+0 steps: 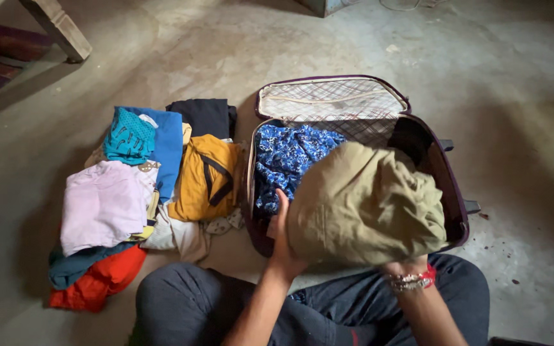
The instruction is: The person sits on the floor and folds various garments, including shirts and pants, into neat stacks. They then place the folded clothes into an open suitcase, arranging them to fit within the compartments.
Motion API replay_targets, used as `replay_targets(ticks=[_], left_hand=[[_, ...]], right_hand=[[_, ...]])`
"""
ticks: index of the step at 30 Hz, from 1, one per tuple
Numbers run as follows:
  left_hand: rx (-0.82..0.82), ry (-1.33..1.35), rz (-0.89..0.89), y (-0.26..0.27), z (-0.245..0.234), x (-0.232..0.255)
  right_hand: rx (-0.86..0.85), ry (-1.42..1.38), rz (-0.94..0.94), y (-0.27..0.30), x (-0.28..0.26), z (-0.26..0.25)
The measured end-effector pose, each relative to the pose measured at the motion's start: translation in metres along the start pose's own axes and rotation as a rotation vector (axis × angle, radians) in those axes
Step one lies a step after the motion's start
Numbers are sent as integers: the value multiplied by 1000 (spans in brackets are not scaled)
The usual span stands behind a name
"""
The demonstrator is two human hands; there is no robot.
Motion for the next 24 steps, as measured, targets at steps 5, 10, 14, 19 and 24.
replay_targets(ticks=[5, 10, 14, 19, 24], left_hand=[[10, 78, 155, 2, 2, 5], [-14, 120, 212, -2, -4, 10], [-23, 134, 178, -6, -3, 19], [-68, 96, 177, -6, 4, 26], [-100, 88, 153, -5, 8, 28]], right_hand=[[-3, 6, 19, 9, 3, 13], [61, 29, 62, 16, 4, 14], [-2, 50, 71, 19, 5, 24], [65, 81, 19, 19, 0, 30], [113, 50, -53, 15, -8, 28]])
Point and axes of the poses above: each hand's wrist, its own y-axis away from the middle knuckle, its own z-axis out of the palm, x = y × z, the point moved 4 cm from there along -y, towards the middle knuckle, and after that the axes turned 10 degrees about -y, right-handed, at the moved point
